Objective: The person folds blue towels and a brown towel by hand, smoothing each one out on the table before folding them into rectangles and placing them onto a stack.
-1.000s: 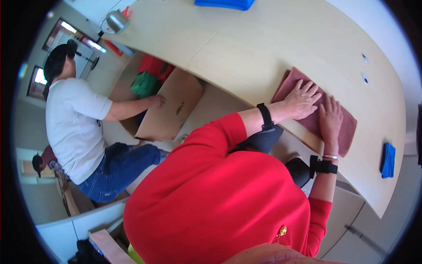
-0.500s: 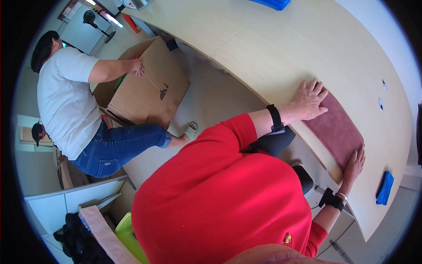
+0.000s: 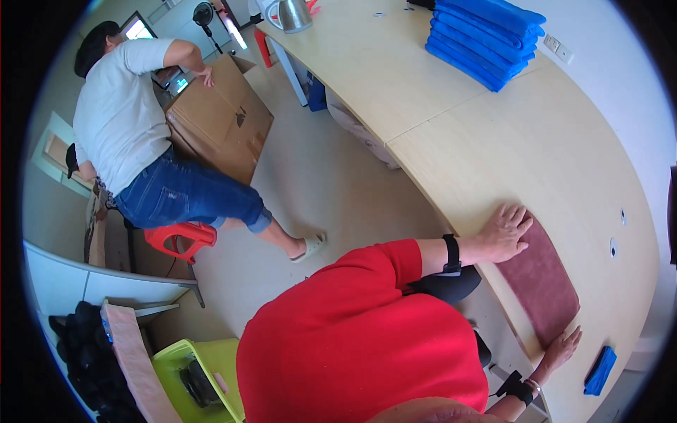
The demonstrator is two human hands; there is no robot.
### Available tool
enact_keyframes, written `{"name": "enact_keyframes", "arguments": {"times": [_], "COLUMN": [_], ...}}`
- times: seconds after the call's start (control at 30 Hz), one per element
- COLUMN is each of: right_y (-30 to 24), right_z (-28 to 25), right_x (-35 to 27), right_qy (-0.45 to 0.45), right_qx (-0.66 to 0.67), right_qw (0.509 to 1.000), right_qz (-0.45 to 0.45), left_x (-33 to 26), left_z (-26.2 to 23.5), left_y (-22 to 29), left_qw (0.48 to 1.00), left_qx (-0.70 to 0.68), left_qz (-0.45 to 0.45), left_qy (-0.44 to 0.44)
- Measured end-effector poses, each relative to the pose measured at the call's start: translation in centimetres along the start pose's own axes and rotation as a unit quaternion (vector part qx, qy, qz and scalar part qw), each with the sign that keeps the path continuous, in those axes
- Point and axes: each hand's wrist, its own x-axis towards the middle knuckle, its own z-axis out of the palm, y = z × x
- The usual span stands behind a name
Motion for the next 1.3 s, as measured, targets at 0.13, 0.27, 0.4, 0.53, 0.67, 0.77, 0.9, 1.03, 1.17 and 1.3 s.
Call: {"name": "enact_keyframes", "arguments": {"times": [0.13, 0.27, 0.4, 0.53, 0.67, 0.77, 0.9, 1.03, 1.17, 1.3], "right_y": [-6.6, -15.1, -18.9, -18.8, -22.2, -22.4, -19.9, -20.6, -20.7, -20.4], "right_z": [-1.5, -4.8, -2.8, -3.2, -6.3, -10.0, -5.8, -8.1, -7.7, -7.0], "right_x": [1.0, 1.5, 1.2, 0.4, 1.0, -1.2, -4.6, -2.9, -3.5, -3.8], "right_qy": [0.053, 0.046, 0.038, -0.006, 0.014, -0.015, 0.055, 0.044, 0.041, 0.048], "right_qx": [0.093, 0.062, 0.066, 0.009, 0.047, 0.098, 0.08, 0.075, 0.071, 0.07], "right_qw": [0.983, 0.976, 0.975, 0.975, 0.973, 0.968, 0.978, 0.985, 0.985, 0.985], "right_qz": [-0.151, -0.206, -0.207, -0.221, -0.225, -0.23, -0.182, -0.146, -0.152, -0.151], "left_x": [0.8, 0.9, 0.1, 0.1, 2.0, 0.3, -2.0, 1.3, 1.1, 0.6], "left_z": [-1.4, -2.0, -1.4, -2.5, -6.2, -7.9, -7.7, -9.4, -8.0, -8.3], "left_y": [-1.8, -1.5, -2.1, -1.0, -1.9, -0.5, 1.4, 1.4, -0.9, -0.6], "left_qw": [1.0, 1.0, 0.999, 0.996, 0.981, 0.988, 0.994, 0.994, 0.953, 0.875], "left_qx": [-0.004, -0.004, 0.004, -0.018, -0.056, -0.033, -0.07, -0.092, -0.279, -0.444], "left_qz": [0.005, -0.009, -0.001, 0.004, 0.034, 0.01, -0.071, -0.06, -0.116, -0.175], "left_qy": [0.003, 0.017, 0.047, 0.085, 0.182, 0.152, 0.042, 0.029, -0.026, -0.077]}}
